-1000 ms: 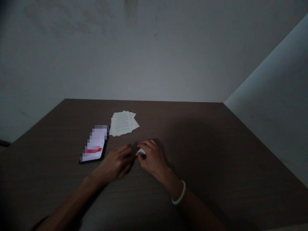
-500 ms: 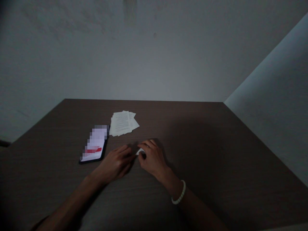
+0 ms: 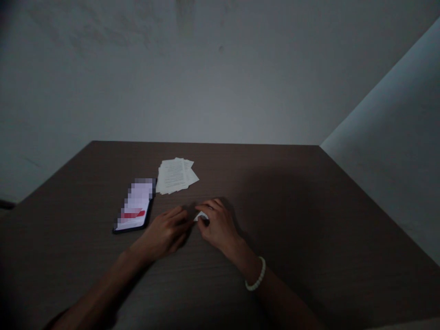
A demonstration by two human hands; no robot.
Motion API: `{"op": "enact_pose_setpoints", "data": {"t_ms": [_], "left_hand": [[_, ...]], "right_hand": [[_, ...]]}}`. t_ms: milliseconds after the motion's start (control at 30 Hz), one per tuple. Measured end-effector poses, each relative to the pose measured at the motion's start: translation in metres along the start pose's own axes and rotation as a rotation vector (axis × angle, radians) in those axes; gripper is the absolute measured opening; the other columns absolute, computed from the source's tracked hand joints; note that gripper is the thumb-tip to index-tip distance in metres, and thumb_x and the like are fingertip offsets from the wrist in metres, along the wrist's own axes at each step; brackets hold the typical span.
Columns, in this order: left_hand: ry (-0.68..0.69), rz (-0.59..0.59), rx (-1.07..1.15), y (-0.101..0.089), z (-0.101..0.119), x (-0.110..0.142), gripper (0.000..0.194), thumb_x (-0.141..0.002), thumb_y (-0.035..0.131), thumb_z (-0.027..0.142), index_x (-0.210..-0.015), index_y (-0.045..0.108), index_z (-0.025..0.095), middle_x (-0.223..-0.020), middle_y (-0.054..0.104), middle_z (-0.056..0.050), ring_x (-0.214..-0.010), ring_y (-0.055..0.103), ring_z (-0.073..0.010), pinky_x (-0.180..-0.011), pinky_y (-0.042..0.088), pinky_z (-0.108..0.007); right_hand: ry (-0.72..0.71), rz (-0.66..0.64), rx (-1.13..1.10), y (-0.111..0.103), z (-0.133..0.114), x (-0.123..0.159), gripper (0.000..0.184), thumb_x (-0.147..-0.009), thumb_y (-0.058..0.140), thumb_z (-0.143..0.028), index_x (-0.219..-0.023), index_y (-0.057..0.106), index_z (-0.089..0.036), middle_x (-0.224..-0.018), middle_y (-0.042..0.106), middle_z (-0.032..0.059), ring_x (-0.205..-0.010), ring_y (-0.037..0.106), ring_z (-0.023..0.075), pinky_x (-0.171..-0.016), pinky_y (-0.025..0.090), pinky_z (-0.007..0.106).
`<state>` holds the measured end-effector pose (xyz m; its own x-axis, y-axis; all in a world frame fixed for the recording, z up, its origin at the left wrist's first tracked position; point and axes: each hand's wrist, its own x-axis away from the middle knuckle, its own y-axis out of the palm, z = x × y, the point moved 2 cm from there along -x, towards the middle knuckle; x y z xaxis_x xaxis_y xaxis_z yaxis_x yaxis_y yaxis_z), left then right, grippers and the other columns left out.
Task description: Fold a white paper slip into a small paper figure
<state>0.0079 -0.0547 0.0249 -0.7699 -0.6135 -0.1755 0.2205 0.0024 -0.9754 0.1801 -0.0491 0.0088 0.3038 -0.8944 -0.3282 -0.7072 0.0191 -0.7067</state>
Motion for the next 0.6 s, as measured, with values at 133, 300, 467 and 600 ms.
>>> {"op": "enact_pose_setpoints", "data": {"t_ms": [133, 300, 467, 600], "left_hand": [[0.003, 0.033, -0.001, 0.001, -0.001, 0.0, 0.02, -0.087, 0.046, 0.014, -0.087, 0.066, 0.013, -0.088, 0.058, -0.01, -0.085, 0.051, -0.0234, -0.07, 0.049, -0.037], [-0.005, 0.043, 0.021, 0.001, -0.003, 0.002, 0.02, -0.087, 0.047, 0.016, -0.09, 0.067, 0.014, -0.089, 0.057, -0.009, -0.087, 0.051, -0.0241, -0.072, 0.048, -0.038], [-0.076, 0.078, 0.056, 0.0, -0.005, 0.001, 0.019, -0.09, 0.05, 0.022, -0.082, 0.066, 0.016, -0.087, 0.057, -0.008, -0.085, 0.051, -0.0225, -0.073, 0.047, -0.036], [-0.159, 0.105, 0.071, 0.006, -0.007, -0.001, 0.025, -0.096, 0.047, 0.026, -0.083, 0.065, 0.015, -0.087, 0.058, -0.008, -0.086, 0.05, -0.0229, -0.075, 0.047, -0.037]], "right_hand": [[-0.019, 0.005, -0.02, 0.001, 0.004, 0.001, 0.035, -0.08, 0.058, -0.007, -0.11, 0.067, -0.021, -0.106, 0.066, 0.0061, -0.104, 0.056, 0.0213, -0.093, 0.049, 0.037], [-0.059, -0.016, -0.051, -0.001, 0.009, 0.002, 0.037, -0.082, 0.055, -0.006, -0.114, 0.065, -0.022, -0.113, 0.064, 0.0066, -0.109, 0.056, 0.0209, -0.096, 0.048, 0.039], [-0.056, -0.007, -0.145, -0.007, 0.011, 0.004, 0.044, -0.085, 0.047, -0.003, -0.121, 0.061, -0.024, -0.125, 0.061, 0.0059, -0.116, 0.056, 0.0182, -0.103, 0.046, 0.038], [-0.075, 0.04, -0.222, -0.009, 0.01, 0.005, 0.039, -0.088, 0.046, -0.005, -0.118, 0.063, -0.024, -0.119, 0.065, 0.0054, -0.109, 0.061, 0.0166, -0.096, 0.05, 0.034]]}}
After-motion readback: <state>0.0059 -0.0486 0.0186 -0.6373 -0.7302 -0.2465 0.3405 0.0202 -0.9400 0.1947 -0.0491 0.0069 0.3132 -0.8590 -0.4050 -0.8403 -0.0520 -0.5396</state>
